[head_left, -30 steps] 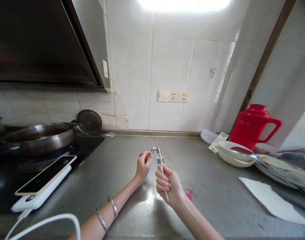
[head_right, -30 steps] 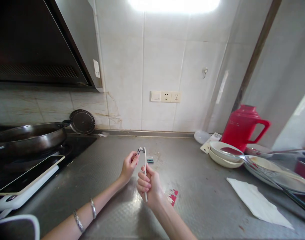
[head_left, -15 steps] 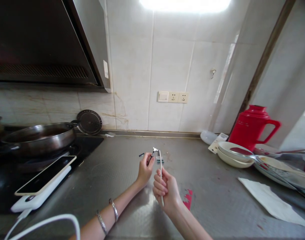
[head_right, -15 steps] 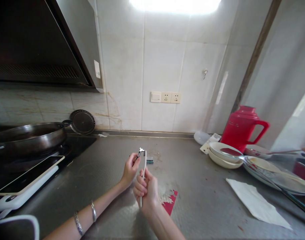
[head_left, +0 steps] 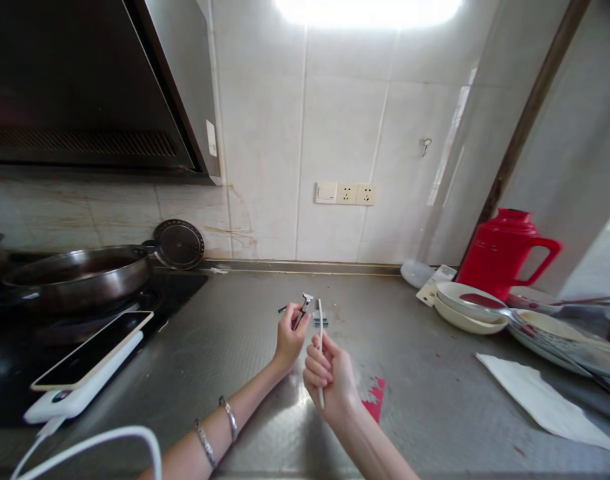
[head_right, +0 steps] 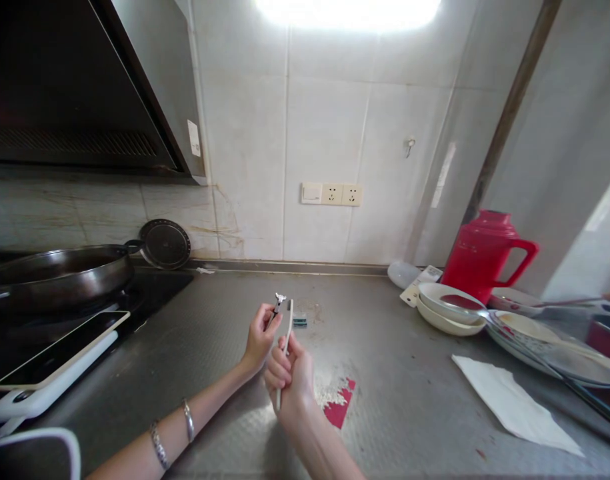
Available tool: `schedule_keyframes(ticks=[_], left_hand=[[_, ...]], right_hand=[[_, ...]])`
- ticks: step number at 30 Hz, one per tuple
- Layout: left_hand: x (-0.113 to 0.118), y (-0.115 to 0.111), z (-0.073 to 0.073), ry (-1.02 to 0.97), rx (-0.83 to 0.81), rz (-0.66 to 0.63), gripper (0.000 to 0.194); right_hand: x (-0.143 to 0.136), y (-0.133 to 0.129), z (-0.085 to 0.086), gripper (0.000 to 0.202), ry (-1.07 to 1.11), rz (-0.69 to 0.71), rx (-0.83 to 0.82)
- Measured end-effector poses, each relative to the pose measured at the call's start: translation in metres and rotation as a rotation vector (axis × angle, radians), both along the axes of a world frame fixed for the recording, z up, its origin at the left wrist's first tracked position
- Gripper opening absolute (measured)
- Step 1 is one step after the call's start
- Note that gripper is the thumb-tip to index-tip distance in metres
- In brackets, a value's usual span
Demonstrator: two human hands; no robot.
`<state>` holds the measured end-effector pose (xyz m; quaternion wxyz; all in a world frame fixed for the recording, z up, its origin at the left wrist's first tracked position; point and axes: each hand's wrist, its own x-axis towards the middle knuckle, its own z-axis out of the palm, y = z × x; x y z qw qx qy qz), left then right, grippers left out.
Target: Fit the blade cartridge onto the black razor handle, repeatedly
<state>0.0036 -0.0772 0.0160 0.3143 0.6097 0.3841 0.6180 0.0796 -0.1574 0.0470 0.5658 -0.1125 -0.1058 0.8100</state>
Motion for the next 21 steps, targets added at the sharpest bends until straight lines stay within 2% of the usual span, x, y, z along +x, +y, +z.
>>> schedule_keyframes(ticks=[3,9,14,19,21], left_hand=[[0.001,-0.001,0.0,-0.005,-0.009,-0.016,0.015],[0.0,0.001,0.001,-0.036,-0.02,-0.006,0.014],[-0.001,0.003,0.0,-0.007,-0.007,-0.034,0.016],[-0.003,0.005,0.001,-0.071,-0.067,-0.024,0.018],[-0.003,0.005,0.004,-0.09,-0.071,-0.025,0.019]], right_hand=[[-0.001,0.002,0.006,0.029,0.03,-0.018,-0.041],[-0.01,-0.009,0.0,0.028,0.029,0.023,-0.098],[-0.004,0.0,0.01,0.029,0.019,-0.062,-0.069],[-0.015,-0.003,0.0,0.028,-0.024,-0.001,-0.031],[-0.017,-0.001,-0.001,0.027,-0.012,-0.023,-0.028]])
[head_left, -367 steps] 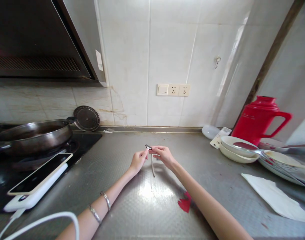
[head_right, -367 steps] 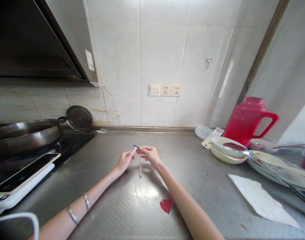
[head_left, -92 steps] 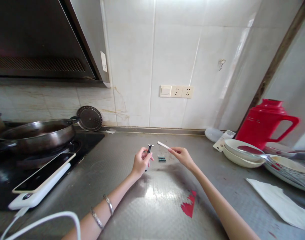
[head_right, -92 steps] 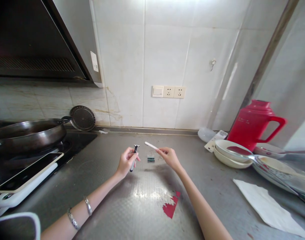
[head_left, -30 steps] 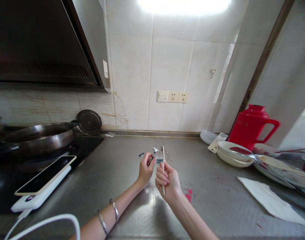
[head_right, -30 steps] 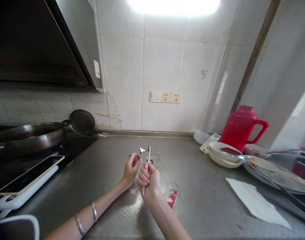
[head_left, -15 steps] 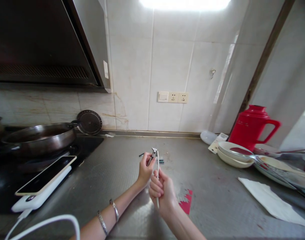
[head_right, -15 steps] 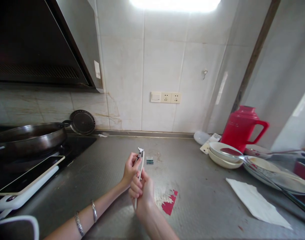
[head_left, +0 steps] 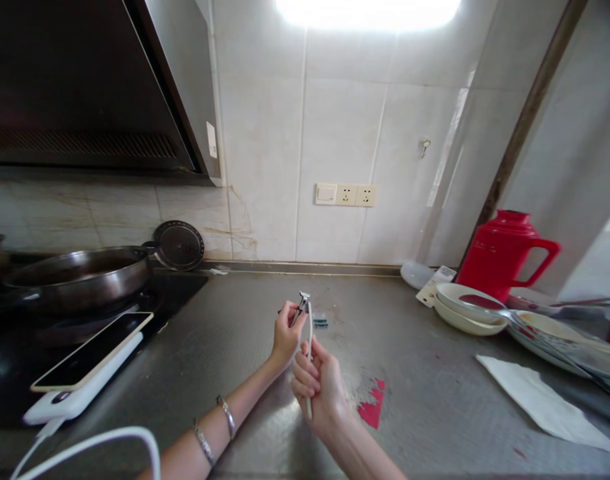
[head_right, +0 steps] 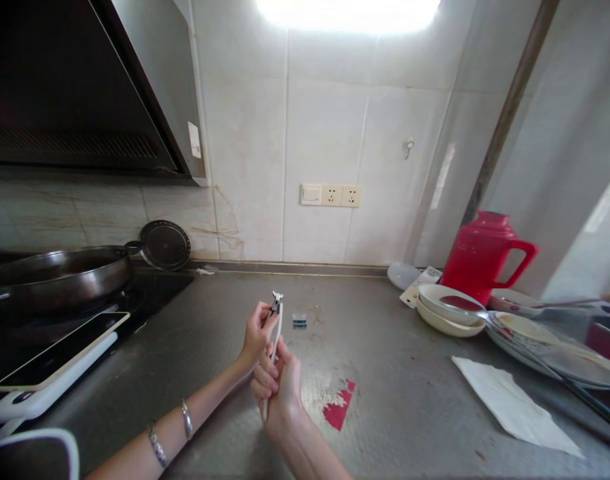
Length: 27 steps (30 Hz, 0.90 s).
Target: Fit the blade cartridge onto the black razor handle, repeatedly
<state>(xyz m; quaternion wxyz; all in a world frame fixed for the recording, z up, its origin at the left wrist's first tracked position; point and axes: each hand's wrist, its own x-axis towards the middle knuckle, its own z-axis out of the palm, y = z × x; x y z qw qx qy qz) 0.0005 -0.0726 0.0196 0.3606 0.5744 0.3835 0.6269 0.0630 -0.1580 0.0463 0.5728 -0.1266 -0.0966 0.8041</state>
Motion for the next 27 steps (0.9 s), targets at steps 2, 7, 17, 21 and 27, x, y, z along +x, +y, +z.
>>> schedule_keyframes(ticks=[2,7,17,21,27], left_hand=[[0.0,-0.001,0.002,0.001,0.002,-0.023,0.021],[0.001,-0.001,0.004,-0.009,-0.029,-0.08,0.02],[-0.006,0.019,-0.004,-0.018,-0.046,-0.086,0.026],[-0.009,0.024,-0.004,-0.049,-0.111,-0.115,0.032],[-0.013,0.022,0.001,-0.23,-0.343,-0.288,0.032]], right_hand=[[0.001,0.006,0.002,0.029,0.02,-0.04,0.007],[-0.007,0.006,-0.001,0.033,0.0,-0.026,0.02],[0.032,0.034,0.047,0.019,-0.321,-0.314,0.434],[0.077,0.096,0.043,0.038,-0.795,-0.566,0.508],[0.109,0.13,-0.01,0.053,-1.579,-0.736,0.422]])
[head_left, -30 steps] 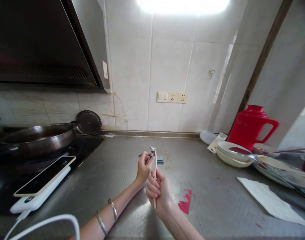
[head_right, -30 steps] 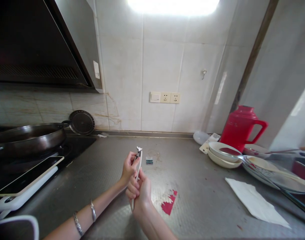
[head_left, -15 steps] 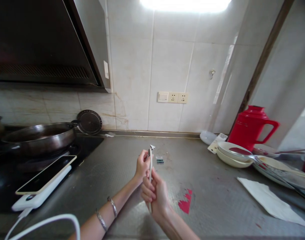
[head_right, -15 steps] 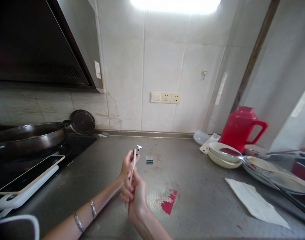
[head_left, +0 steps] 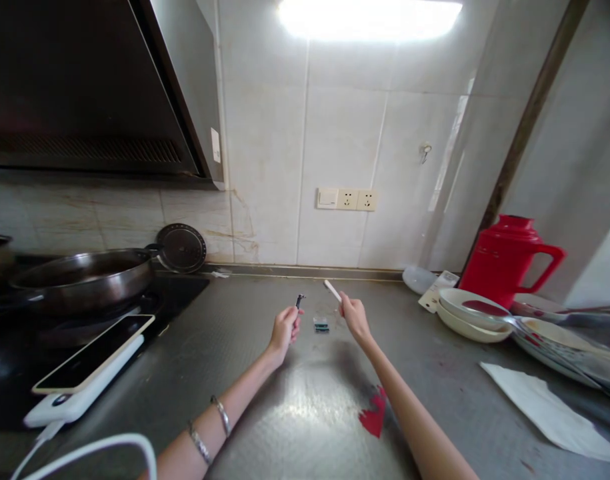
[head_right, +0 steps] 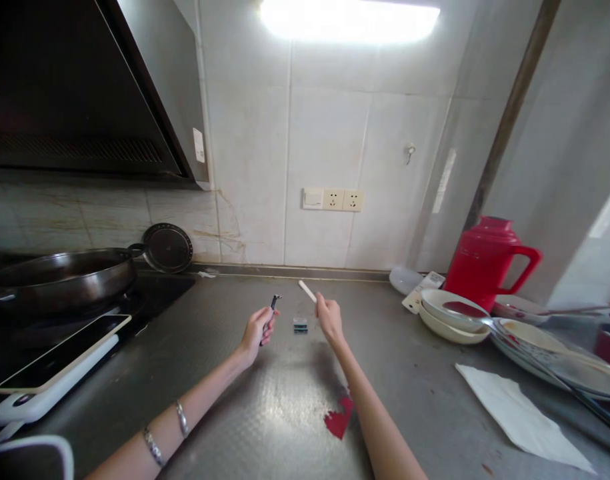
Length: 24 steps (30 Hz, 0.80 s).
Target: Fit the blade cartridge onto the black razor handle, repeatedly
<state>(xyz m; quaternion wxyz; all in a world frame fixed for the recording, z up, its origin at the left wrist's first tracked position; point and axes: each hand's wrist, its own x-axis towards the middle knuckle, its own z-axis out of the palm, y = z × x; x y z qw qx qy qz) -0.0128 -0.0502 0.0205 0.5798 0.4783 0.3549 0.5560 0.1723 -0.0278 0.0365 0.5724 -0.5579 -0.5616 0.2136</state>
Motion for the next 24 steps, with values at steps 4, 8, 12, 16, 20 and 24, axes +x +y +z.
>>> schedule_keyframes(ticks=[4,8,12,16,20,24], left_hand=[[0.001,-0.002,-0.001,-0.085,-0.036,-0.092,0.032],[0.003,-0.006,-0.002,-0.114,-0.059,-0.145,0.033],[0.004,-0.009,0.001,-0.183,-0.08,-0.206,0.032],[0.003,-0.014,0.005,-0.233,-0.139,-0.351,0.031],[0.003,-0.017,0.005,-0.295,-0.283,-0.638,0.029],[0.002,-0.017,-0.001,-0.357,-0.382,-0.776,0.026]], right_hand=[[-0.007,-0.001,-0.013,0.048,-0.197,0.034,-0.005],[-0.015,0.003,-0.021,0.046,-0.219,0.026,0.024],[-0.012,0.004,-0.029,0.045,-0.207,0.003,-0.004],[-0.016,-0.001,-0.026,0.047,-0.113,0.029,0.029],[-0.028,-0.003,-0.025,0.048,-0.07,0.082,0.085],[-0.026,-0.001,-0.035,0.048,-0.081,0.064,0.097]])
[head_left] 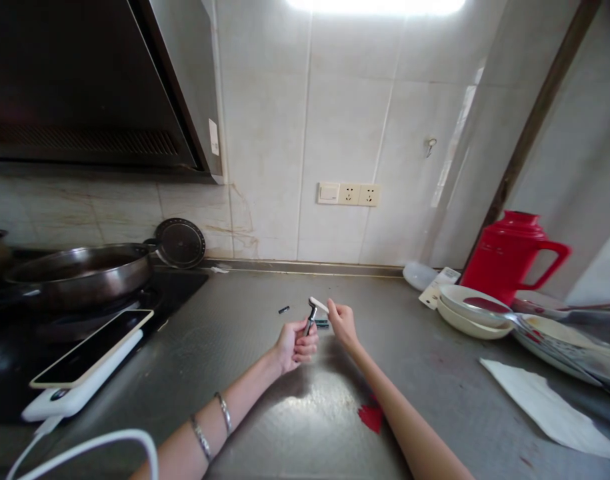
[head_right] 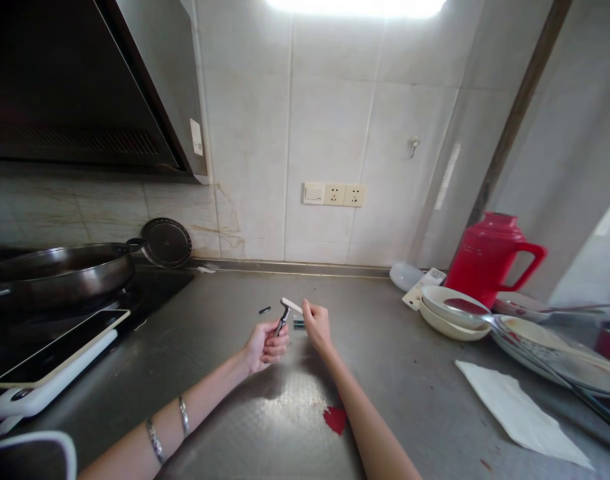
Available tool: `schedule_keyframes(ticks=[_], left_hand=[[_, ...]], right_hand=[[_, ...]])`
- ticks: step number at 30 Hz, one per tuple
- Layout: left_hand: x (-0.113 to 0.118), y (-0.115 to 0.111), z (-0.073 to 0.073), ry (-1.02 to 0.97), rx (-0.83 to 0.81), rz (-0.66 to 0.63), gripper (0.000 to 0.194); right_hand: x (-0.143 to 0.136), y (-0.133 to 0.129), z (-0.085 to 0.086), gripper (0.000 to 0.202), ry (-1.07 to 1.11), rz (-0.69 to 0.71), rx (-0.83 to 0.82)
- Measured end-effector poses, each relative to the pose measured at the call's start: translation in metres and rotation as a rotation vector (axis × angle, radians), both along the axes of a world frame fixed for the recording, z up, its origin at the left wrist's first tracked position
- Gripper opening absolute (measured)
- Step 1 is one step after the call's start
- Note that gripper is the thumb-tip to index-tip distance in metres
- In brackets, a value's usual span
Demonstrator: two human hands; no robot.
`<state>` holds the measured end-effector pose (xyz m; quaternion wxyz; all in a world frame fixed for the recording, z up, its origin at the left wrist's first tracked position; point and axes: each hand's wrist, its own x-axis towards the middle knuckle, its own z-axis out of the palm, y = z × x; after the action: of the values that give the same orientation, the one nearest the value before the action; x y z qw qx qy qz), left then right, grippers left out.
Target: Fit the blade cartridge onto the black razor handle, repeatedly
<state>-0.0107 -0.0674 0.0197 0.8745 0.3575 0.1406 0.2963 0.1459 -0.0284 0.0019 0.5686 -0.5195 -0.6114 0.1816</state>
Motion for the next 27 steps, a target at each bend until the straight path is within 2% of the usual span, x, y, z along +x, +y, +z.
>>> schedule_keyframes(ticks=[4,9,12,17,22,27], left_hand=[[-0.002,0.003,-0.001,-0.072,-0.016,-0.027,0.026],[-0.004,0.004,0.001,-0.121,0.012,-0.008,0.027],[-0.004,0.004,0.002,-0.119,0.025,-0.021,0.027],[-0.006,0.006,0.004,-0.098,0.039,0.018,0.029],[-0.005,0.004,0.005,-0.059,0.057,0.03,0.03],[-0.007,0.005,0.01,0.004,0.104,0.086,0.029]], right_hand=[[0.007,0.001,-0.004,0.047,-0.007,-0.022,0.017],[0.003,-0.002,0.004,0.047,-0.032,-0.078,0.073],[0.003,-0.002,0.005,0.048,-0.069,-0.099,0.108],[0.011,-0.003,0.002,0.05,-0.124,-0.138,0.078],[0.008,-0.004,0.004,0.048,-0.077,-0.085,0.128],[0.015,0.0,-0.006,0.051,-0.114,-0.1,0.084]])
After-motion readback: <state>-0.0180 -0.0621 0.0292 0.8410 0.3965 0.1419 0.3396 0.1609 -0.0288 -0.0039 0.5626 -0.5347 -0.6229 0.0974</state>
